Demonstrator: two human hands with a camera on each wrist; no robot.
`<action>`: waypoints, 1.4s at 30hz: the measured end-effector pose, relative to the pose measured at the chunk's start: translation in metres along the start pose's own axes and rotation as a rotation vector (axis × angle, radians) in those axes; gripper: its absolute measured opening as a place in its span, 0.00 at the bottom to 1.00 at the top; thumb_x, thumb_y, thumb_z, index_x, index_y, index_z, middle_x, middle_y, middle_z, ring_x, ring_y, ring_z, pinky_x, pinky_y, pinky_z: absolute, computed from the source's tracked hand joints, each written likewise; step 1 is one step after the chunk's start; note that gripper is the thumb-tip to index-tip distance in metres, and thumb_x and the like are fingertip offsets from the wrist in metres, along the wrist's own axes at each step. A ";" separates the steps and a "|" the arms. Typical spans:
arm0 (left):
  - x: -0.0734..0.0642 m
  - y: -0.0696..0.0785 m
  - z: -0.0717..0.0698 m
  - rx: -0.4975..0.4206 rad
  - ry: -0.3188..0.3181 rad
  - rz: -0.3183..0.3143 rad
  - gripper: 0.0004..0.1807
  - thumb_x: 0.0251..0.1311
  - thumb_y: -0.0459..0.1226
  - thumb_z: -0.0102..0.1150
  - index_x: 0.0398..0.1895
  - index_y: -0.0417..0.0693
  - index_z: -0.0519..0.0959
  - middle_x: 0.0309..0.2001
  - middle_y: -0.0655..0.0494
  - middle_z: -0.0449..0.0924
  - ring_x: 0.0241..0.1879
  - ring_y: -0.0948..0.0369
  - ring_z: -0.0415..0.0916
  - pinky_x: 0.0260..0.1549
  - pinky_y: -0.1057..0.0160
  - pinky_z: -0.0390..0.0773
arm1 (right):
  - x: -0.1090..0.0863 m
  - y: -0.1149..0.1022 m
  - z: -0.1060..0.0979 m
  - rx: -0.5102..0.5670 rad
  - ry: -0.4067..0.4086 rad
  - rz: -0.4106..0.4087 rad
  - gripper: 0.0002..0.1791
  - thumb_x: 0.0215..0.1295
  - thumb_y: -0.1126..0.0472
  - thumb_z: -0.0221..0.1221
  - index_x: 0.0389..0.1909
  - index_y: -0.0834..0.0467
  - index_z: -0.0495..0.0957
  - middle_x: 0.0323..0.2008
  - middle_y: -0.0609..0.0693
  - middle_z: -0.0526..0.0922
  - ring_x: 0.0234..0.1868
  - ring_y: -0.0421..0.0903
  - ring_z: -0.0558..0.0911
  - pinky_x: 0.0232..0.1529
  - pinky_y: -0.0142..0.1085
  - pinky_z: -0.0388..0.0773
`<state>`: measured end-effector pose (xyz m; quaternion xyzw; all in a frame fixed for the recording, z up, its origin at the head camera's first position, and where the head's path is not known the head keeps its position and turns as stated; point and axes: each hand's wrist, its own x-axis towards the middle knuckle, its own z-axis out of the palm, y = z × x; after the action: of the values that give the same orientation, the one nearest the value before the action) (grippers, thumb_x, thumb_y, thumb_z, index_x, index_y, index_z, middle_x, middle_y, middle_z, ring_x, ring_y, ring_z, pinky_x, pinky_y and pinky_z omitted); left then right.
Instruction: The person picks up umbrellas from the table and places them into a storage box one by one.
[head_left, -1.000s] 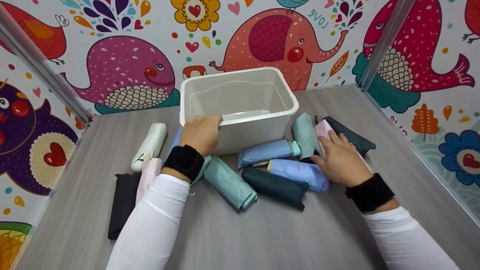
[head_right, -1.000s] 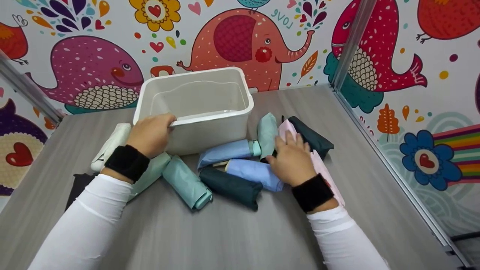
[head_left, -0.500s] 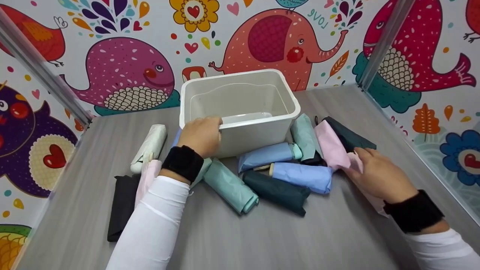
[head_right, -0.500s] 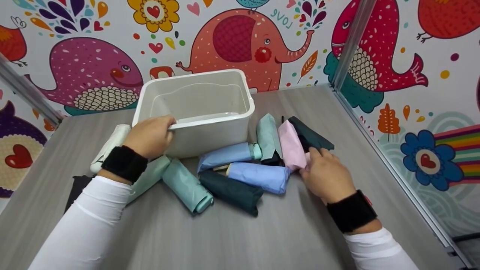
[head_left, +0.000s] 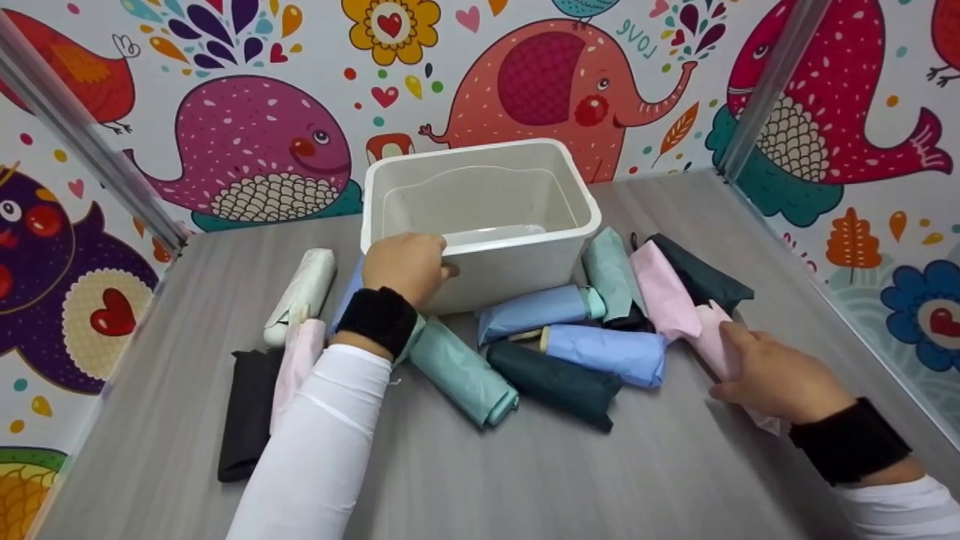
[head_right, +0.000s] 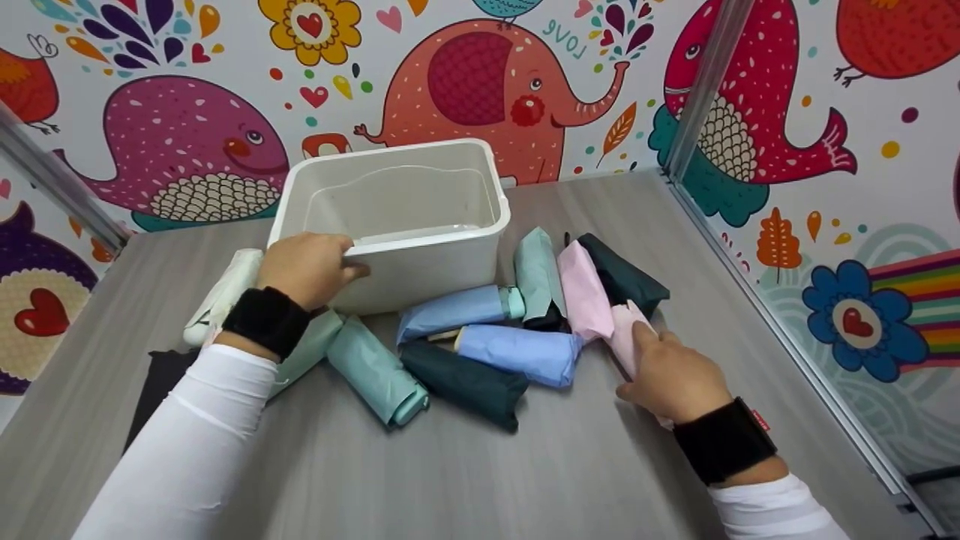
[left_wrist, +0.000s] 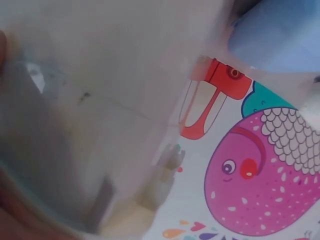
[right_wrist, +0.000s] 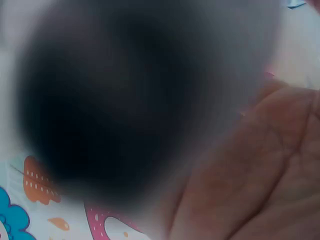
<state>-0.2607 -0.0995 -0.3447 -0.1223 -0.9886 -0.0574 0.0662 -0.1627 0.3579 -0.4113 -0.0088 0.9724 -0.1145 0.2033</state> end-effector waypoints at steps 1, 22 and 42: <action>0.000 0.000 0.000 0.001 0.000 0.000 0.18 0.65 0.52 0.70 0.46 0.50 0.88 0.42 0.47 0.91 0.42 0.45 0.88 0.44 0.42 0.85 | 0.000 0.001 0.001 -0.006 -0.017 0.007 0.69 0.54 0.34 0.75 0.83 0.64 0.47 0.70 0.81 0.64 0.62 0.79 0.74 0.56 0.75 0.72; 0.007 0.001 0.001 0.065 -0.007 0.027 0.22 0.61 0.55 0.74 0.46 0.48 0.90 0.38 0.50 0.91 0.38 0.47 0.88 0.41 0.44 0.86 | -0.004 0.003 -0.006 -0.053 0.003 -0.002 0.53 0.67 0.57 0.67 0.84 0.62 0.44 0.62 0.81 0.69 0.45 0.68 0.82 0.52 0.70 0.79; 0.008 0.001 0.003 0.093 0.008 0.026 0.22 0.61 0.57 0.72 0.43 0.49 0.89 0.35 0.51 0.91 0.36 0.47 0.87 0.39 0.43 0.85 | -0.030 -0.027 -0.054 -0.101 0.180 0.040 0.44 0.65 0.58 0.68 0.77 0.67 0.59 0.57 0.81 0.72 0.44 0.72 0.78 0.50 0.75 0.75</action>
<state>-0.2683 -0.0964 -0.3468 -0.1315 -0.9883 -0.0110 0.0764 -0.1577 0.3449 -0.3456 0.0109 0.9912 -0.0614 0.1166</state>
